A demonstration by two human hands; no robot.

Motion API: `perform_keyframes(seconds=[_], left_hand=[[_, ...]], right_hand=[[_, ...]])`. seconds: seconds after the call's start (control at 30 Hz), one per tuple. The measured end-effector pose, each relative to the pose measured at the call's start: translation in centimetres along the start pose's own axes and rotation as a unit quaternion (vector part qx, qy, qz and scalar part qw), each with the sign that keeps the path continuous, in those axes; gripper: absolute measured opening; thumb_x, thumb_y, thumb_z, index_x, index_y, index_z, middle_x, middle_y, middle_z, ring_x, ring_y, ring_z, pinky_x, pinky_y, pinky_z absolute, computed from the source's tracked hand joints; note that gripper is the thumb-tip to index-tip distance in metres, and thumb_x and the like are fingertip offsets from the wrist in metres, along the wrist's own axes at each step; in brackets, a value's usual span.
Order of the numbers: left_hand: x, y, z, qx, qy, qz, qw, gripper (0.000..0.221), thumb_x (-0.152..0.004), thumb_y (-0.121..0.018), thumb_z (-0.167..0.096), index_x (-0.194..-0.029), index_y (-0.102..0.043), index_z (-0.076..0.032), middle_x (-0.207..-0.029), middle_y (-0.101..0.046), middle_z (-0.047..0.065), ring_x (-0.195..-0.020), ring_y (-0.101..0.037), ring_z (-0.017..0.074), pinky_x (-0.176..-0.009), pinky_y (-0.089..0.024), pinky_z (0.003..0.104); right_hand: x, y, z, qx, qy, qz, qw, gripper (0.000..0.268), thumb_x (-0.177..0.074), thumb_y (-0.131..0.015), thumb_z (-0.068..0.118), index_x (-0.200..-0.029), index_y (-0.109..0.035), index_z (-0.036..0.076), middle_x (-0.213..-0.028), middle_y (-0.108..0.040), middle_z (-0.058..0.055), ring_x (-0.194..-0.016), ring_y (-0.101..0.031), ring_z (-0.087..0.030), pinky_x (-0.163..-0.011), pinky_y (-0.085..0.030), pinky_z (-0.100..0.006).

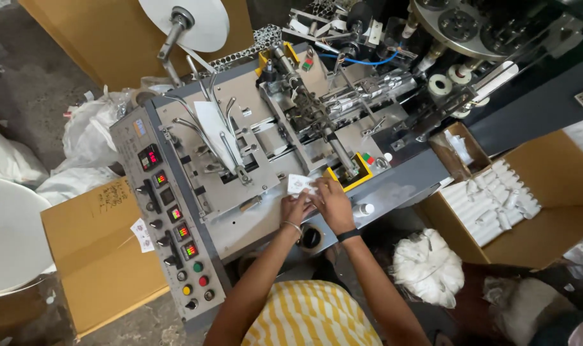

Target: Feeding paper into a tube-forming machine and organizing finished tubes.

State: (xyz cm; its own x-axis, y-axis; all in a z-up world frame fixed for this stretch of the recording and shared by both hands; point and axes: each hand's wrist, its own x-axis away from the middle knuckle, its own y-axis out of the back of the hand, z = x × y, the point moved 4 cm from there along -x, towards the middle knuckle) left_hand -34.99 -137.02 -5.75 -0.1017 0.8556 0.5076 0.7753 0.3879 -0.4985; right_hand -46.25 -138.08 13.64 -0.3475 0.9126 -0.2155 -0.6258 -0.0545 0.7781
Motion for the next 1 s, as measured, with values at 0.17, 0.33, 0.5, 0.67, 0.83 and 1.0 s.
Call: perform_keyframes(seconds=[0.17, 0.33, 0.5, 0.67, 0.83, 1.0], left_hand=[[2.8, -1.1, -2.2, -0.017, 0.008, -0.024, 1.000, 0.054, -0.088, -0.077, -0.039, -0.125, -0.057, -0.005, -0.114, -0.066, 0.011, -0.097, -0.068, 0.0227, -0.086, -0.059, 0.041], [4.6, 3.3, -0.4, -0.171, -0.027, -0.077, 0.982, 0.057, -0.093, -0.073, -0.041, -0.132, -0.048, -0.009, -0.111, -0.058, 0.008, -0.090, -0.061, 0.0187, -0.076, -0.053, 0.033], [10.2, 0.0, -10.4, -0.125, -0.219, -0.026, 0.967, 0.035, -0.097, -0.066, -0.032, -0.119, -0.060, -0.006, -0.100, -0.061, 0.005, -0.083, -0.057, 0.0128, -0.071, -0.049, 0.027], [10.3, 1.0, -14.7, 0.055, -0.271, -0.062, 0.959, 0.028, -0.100, -0.050, -0.029, -0.097, -0.065, -0.007, -0.087, -0.066, 0.003, -0.076, -0.060, 0.0122, -0.070, -0.050, 0.026], [13.6, 1.5, -19.2, 0.174, -0.324, -0.053, 0.928, 0.048, -0.105, -0.036, -0.042, -0.074, -0.052, -0.009, -0.067, -0.054, 0.006, -0.064, -0.052, 0.0162, -0.063, -0.045, 0.031], [15.1, 0.7, -23.2, 0.148, -0.378, -0.033, 0.913, 0.052, -0.107, -0.040, -0.042, -0.068, -0.047, -0.009, -0.065, -0.047, 0.005, -0.062, -0.046, 0.0148, -0.062, -0.040, 0.030]], right_hand=[[0.8, 0.2, 0.0, 0.013, 0.063, -0.022, 0.998, 0.037, -0.083, -0.074, 0.014, -0.119, -0.066, 0.009, -0.134, -0.060, -0.015, -0.120, -0.059, -0.039, -0.098, -0.051, -0.045], [1.0, 1.0, -1.1, -0.082, 0.055, -0.030, 0.995, 0.031, -0.091, -0.077, 0.015, -0.122, -0.070, 0.014, -0.136, -0.064, -0.011, -0.120, -0.066, -0.034, -0.097, -0.055, -0.041], [1.9, 1.8, 2.1, -0.358, -0.014, 0.006, 0.933, 0.044, -0.090, -0.079, 0.007, -0.131, -0.066, 0.013, -0.144, -0.059, -0.010, -0.125, -0.062, -0.027, -0.097, -0.055, -0.039], [3.6, 3.1, 12.5, -0.312, 0.075, 0.090, 0.943, 0.066, -0.084, -0.079, -0.001, -0.144, -0.059, 0.015, -0.142, -0.055, -0.014, -0.134, -0.055, -0.030, -0.105, -0.053, -0.040], [3.9, 3.3, 17.2, -0.205, 0.159, 0.104, 0.960, 0.078, -0.080, -0.072, -0.007, -0.152, -0.051, 0.015, -0.145, -0.050, -0.019, -0.130, -0.053, -0.041, -0.105, -0.048, -0.045], [2.3, 3.4, 17.9, -0.234, 0.141, 0.081, 0.958, 0.058, -0.087, -0.070, -0.002, -0.141, -0.060, 0.017, -0.136, -0.059, -0.015, -0.111, -0.069, -0.034, -0.088, -0.058, -0.039]])
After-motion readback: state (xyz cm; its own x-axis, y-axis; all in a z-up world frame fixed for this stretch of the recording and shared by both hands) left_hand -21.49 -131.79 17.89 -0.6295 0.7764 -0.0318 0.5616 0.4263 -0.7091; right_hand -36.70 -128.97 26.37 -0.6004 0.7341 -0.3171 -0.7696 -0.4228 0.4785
